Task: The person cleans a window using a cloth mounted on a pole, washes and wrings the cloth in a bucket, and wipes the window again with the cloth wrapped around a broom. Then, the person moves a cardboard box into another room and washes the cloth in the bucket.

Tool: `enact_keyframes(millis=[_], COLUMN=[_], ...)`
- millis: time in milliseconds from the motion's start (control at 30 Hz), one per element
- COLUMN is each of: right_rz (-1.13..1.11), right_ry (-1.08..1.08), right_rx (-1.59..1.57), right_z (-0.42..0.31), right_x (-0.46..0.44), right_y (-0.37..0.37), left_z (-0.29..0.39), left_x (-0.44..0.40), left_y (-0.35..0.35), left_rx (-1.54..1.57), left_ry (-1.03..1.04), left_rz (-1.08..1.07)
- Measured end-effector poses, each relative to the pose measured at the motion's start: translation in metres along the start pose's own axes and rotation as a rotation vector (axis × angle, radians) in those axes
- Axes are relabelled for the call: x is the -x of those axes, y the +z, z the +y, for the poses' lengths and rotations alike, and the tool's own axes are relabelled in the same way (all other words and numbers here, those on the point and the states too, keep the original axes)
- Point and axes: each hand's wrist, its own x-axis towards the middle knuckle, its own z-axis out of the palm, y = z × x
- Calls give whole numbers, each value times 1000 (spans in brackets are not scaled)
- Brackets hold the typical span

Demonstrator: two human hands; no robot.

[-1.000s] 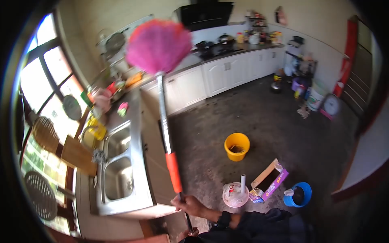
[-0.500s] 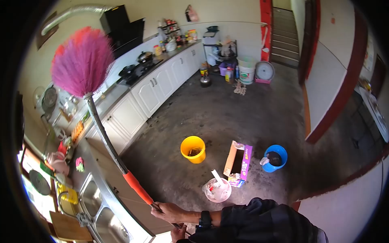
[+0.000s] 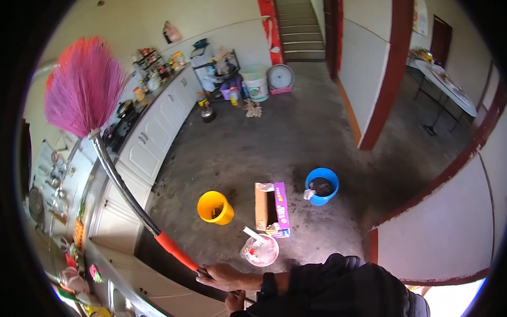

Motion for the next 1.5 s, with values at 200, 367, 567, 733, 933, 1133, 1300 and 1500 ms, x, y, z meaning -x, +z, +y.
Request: enact_keyframes(millis=[200,367,567,733,933,1133,1300,1500], right_rz=[311,587,794,984,1246,1349,1314,1261], right_ry=[106,75,100,226,326,635,678,685], right_rx=[66,171,-298,-371,-679,-814,-885,-860], right_z=[-41,-41,-23,9,88,169,206,217], right_x=[42,92,126,174,249,332,351,354], right_y=[-92,-140,-177,-252,-367,-444,-484,-541], left_z=[83,108,93,118,205,281,347,416], left_x=[-17,-38,-29,-13,-6,7,-12,-63], left_y=[20,61,97,113,160,197,208,226], left_rx=[-186,34,-91,-166,-148,-277,-401,-402], left_ry=[286,631,494,486,383,446,477,594], left_rz=[-260,-456,-381,-425,-510,-428,-406,-441])
